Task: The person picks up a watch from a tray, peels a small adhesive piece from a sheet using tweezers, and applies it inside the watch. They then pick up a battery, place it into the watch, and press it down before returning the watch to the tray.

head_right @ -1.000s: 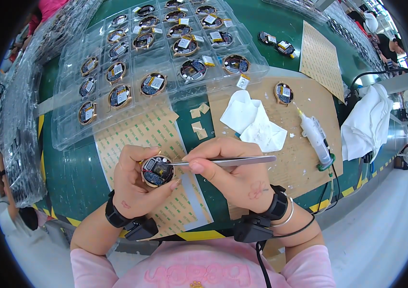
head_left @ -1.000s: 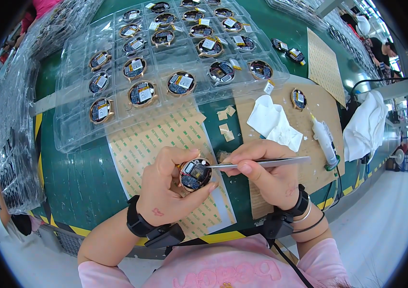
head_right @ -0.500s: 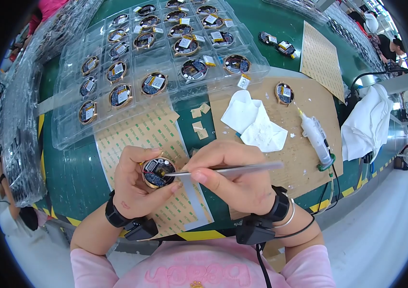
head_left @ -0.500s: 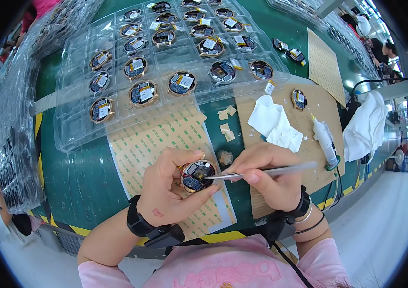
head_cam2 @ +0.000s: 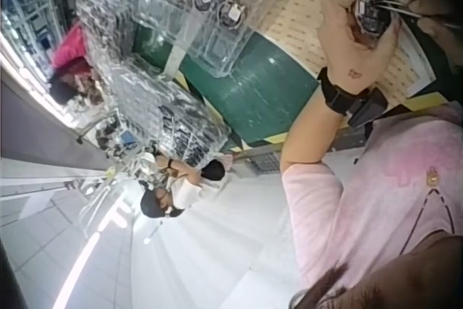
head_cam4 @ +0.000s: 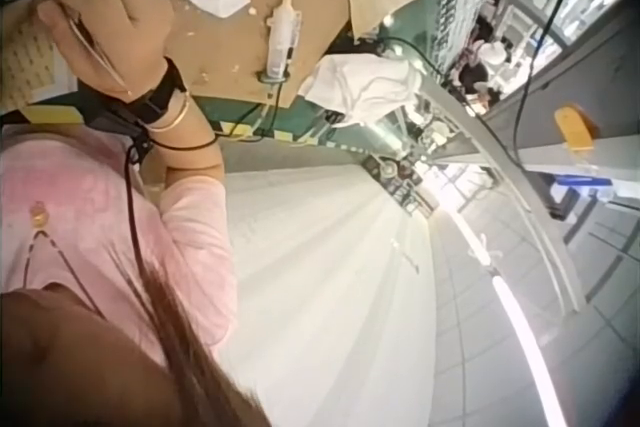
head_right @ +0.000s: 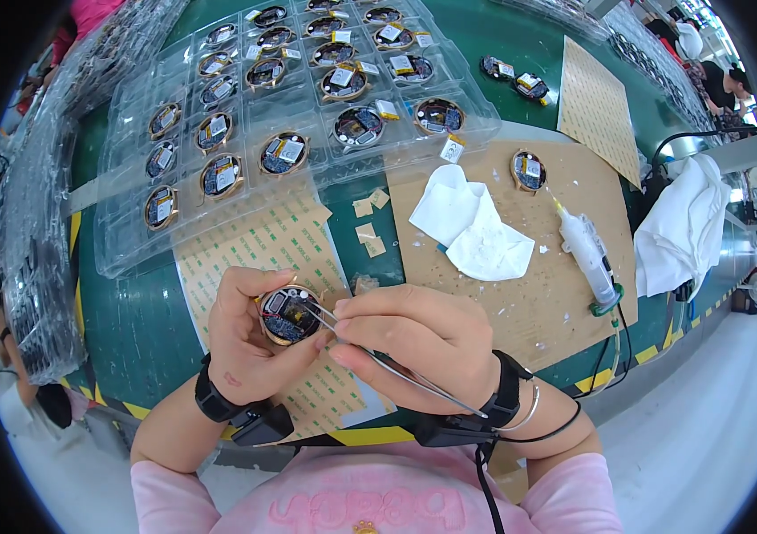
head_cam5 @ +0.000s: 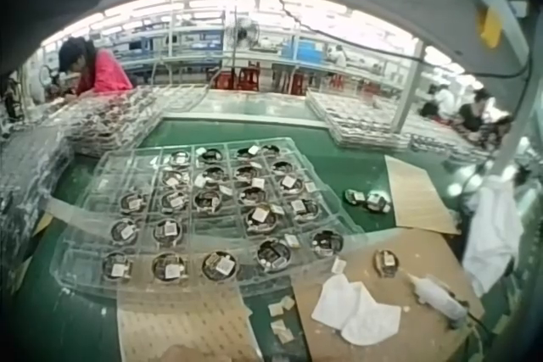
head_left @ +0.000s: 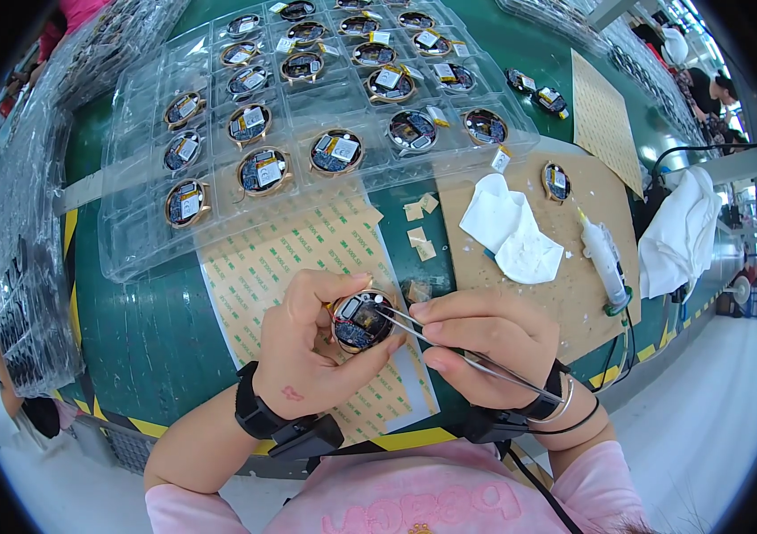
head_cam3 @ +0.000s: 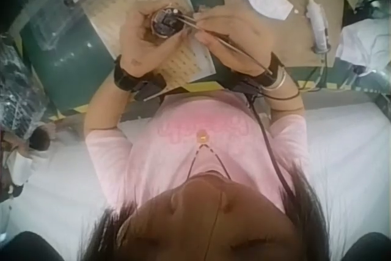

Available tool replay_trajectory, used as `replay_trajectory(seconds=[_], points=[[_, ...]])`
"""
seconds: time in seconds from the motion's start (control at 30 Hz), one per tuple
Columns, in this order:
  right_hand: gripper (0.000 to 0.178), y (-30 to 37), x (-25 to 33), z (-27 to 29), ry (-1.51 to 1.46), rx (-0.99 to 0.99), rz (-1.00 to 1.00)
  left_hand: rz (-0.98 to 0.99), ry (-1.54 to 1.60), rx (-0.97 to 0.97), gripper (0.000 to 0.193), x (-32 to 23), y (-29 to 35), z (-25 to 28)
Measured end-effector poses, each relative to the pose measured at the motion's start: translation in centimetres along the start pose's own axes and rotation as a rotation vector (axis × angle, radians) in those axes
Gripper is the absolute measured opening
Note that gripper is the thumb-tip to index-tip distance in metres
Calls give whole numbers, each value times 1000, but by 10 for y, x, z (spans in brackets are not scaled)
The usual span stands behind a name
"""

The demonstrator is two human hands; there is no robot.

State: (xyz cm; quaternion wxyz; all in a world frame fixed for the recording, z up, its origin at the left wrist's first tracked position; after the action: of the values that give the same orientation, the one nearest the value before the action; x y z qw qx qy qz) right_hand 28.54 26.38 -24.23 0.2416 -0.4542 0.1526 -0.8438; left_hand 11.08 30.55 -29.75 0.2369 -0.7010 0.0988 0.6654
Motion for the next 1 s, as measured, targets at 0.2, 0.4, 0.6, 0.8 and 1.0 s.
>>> replay_trajectory(seconds=[0.2,0.4,0.6,0.8,1.0], points=[[20,0,2,-1,8,-10,3,22,-27,2,52,0,1,0],[15,1,-1,1,-21,-41,-30,24,-38,32,54,-1,3,-2],[10,1,-14,5,-223,-21,-193,6,-31,74,56,-3,4,-1],[8,4,-20,5,-455,-16,-419,-81,-39,85,56,-5,4,-4],[9,8,-23,3,-557,-7,-552,-108,-23,97,55,-6,6,-5]])
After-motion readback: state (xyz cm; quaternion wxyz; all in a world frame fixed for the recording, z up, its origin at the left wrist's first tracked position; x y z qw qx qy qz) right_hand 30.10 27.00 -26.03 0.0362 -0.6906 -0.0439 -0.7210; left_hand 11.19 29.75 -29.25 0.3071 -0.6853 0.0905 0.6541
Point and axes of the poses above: each hand's wrist, its own y-axis away from the middle knuckle, its own z-axis out of the back of the hand, x = y × z, the point moved 4 cm from there along -y, towards the middle knuckle, and after that the axes turned 2 degrees about y, right-handed, at the moved point
